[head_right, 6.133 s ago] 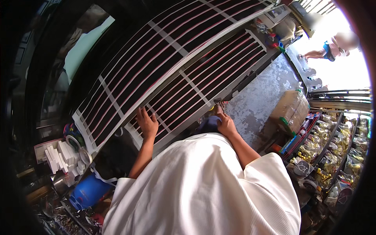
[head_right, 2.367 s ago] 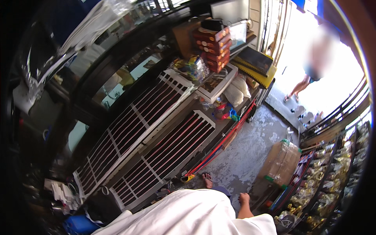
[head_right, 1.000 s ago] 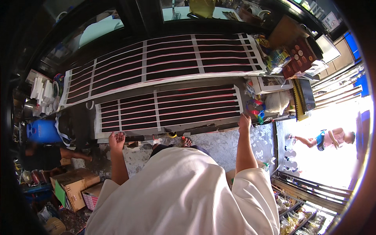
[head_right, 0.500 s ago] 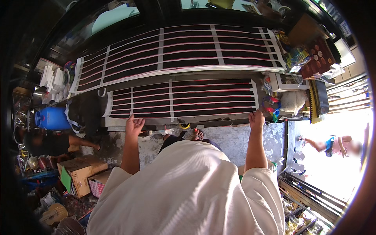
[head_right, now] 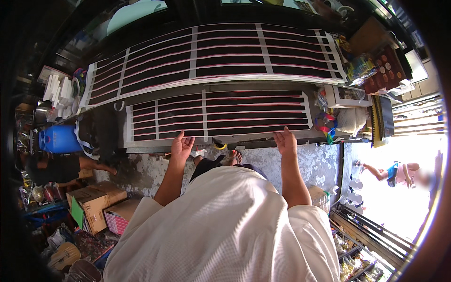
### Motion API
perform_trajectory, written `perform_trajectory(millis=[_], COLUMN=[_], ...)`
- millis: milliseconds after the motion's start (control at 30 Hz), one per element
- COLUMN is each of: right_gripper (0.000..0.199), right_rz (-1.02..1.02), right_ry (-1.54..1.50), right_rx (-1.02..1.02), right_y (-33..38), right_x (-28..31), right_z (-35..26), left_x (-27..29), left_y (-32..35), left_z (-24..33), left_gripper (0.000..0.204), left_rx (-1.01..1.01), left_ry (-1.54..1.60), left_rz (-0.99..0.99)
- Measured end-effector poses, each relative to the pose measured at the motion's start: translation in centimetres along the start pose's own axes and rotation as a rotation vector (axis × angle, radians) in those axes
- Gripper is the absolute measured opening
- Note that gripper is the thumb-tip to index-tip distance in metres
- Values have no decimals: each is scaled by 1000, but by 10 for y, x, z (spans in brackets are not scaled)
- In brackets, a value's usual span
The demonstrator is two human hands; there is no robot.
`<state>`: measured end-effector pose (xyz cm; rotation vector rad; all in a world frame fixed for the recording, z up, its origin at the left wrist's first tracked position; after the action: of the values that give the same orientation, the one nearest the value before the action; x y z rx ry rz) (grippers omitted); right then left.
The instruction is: The person assembles a solar panel by attaching white strips to a black grid-like frame. They use both hands to position and press the strips into place, occasionally adjusting their position to reach different sections of the panel.
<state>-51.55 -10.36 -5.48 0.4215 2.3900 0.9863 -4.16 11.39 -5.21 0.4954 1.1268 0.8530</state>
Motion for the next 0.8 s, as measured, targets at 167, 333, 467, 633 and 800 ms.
perform_trajectory(millis=[167,333,467,633,800], right_gripper=[22,26,27,24,21], right_rz=[-112,-207,-189,-192,-185], right_ry=[32,99,151,150,180], right_rx=[-32,-74,-64,-39,-48], right_y=[28,52,60,65,64], right_x=[-33,-64,-75,-77,-80], right_z=[46,79,85,82,77], left_x=[-7,-8,-11,-11,-12], left_y=[5,-1,2,3,-1], left_z=[-23,-32,-33,-31,-30], left_gripper=[24,16,13,10,11], left_rx=[-14,24,3,31,45], left_ry=[31,-49,-57,-48,-46], left_rz=[8,97,82,93,156])
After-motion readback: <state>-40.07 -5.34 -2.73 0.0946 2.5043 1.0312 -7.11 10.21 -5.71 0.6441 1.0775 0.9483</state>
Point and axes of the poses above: each hand's wrist, its own y-axis away from the middle knuckle, its own x-axis out of the back of the hand, z = x × y, the point moved 3 cm from there along -y, towards the middle knuckle, and after that the axes turned 3 degrees about x, right-handed, at the moved point
